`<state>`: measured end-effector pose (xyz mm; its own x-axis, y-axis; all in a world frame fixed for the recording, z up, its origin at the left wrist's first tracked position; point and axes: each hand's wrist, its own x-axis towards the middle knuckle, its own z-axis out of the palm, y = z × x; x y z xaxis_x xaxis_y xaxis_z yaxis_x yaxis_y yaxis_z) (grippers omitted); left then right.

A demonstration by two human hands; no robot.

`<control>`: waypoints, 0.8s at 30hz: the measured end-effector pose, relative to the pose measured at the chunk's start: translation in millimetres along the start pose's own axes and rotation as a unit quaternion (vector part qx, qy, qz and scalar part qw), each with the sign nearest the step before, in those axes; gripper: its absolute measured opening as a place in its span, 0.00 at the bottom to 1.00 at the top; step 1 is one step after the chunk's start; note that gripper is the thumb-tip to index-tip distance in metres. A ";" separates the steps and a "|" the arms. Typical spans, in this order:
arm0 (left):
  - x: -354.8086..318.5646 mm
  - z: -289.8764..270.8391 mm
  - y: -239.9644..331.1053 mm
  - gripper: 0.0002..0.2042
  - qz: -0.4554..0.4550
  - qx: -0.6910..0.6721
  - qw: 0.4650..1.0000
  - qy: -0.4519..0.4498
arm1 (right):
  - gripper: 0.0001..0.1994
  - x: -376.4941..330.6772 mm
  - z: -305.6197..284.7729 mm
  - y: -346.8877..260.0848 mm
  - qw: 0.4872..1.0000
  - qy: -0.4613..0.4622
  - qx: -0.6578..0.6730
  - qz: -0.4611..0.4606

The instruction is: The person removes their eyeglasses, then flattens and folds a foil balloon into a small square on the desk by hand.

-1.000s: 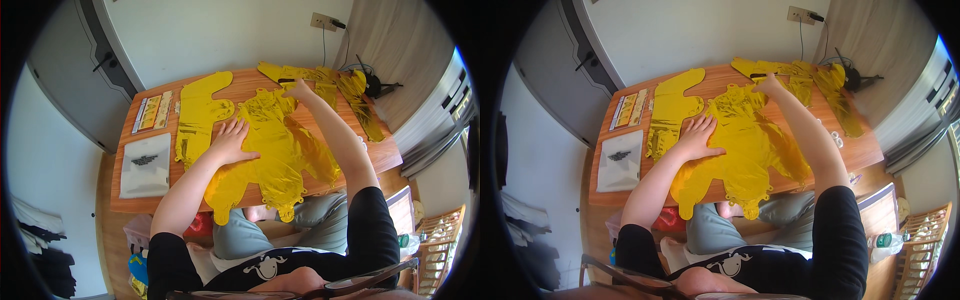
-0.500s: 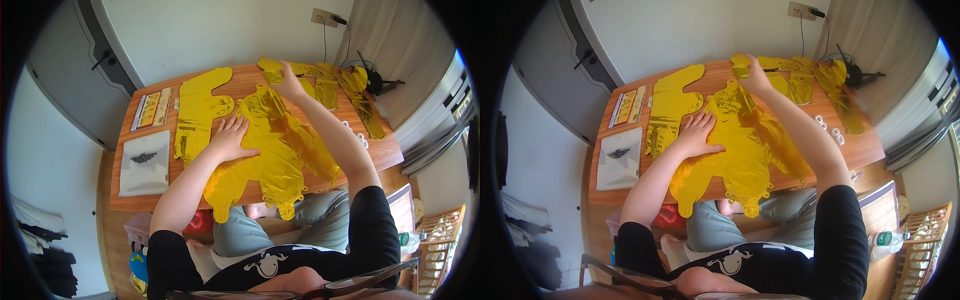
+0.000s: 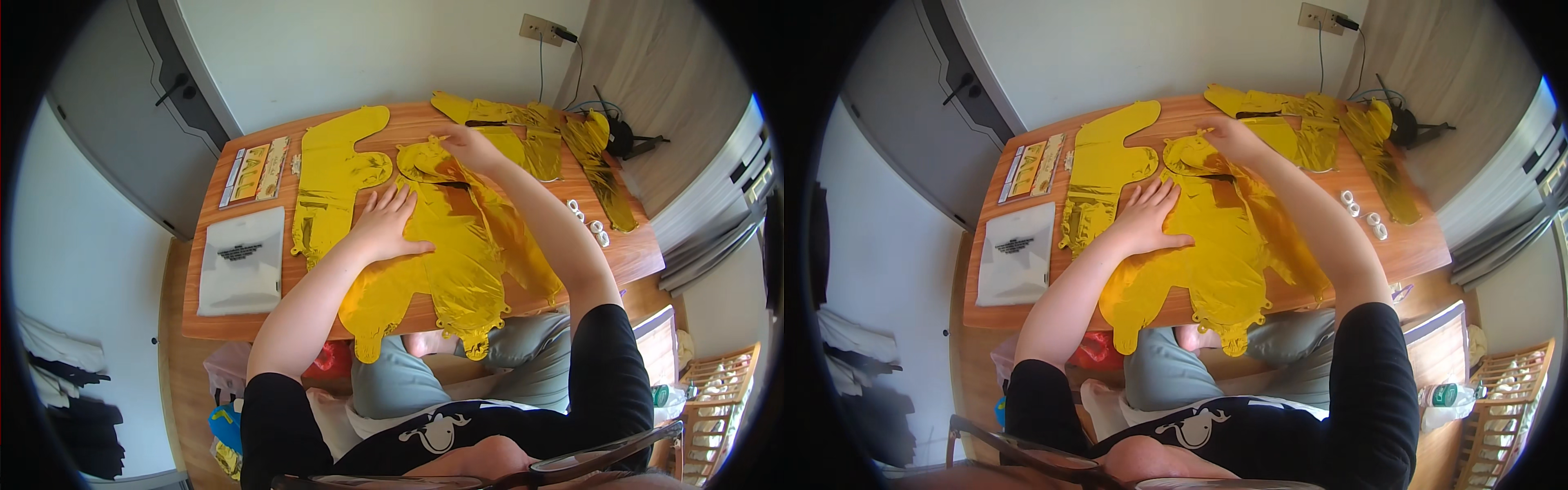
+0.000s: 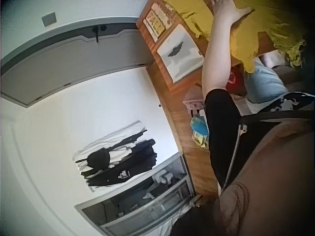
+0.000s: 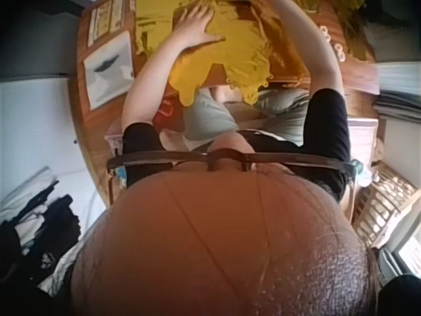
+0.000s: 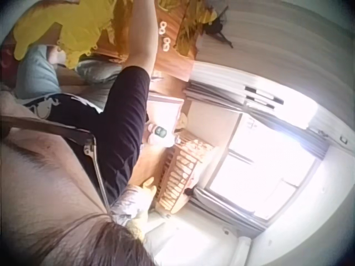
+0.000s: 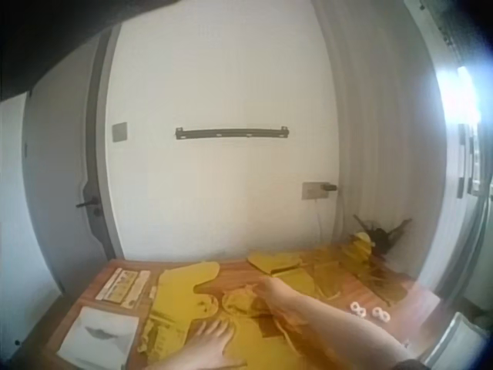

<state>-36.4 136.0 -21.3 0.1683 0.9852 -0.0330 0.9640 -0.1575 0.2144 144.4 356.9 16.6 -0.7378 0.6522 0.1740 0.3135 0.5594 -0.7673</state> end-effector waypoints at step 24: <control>3.6 0.6 1.7 0.63 0.009 0.006 1.000 0.001 | 0.21 -13.0 18.0 31.5 0.939 0.039 -0.335 -0.072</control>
<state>-34.0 139.2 -21.6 0.1841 0.9825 -0.0265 0.9633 -0.1750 0.2036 153.1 356.8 -20.9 -0.7634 0.5656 0.3119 0.5385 0.8240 -0.1761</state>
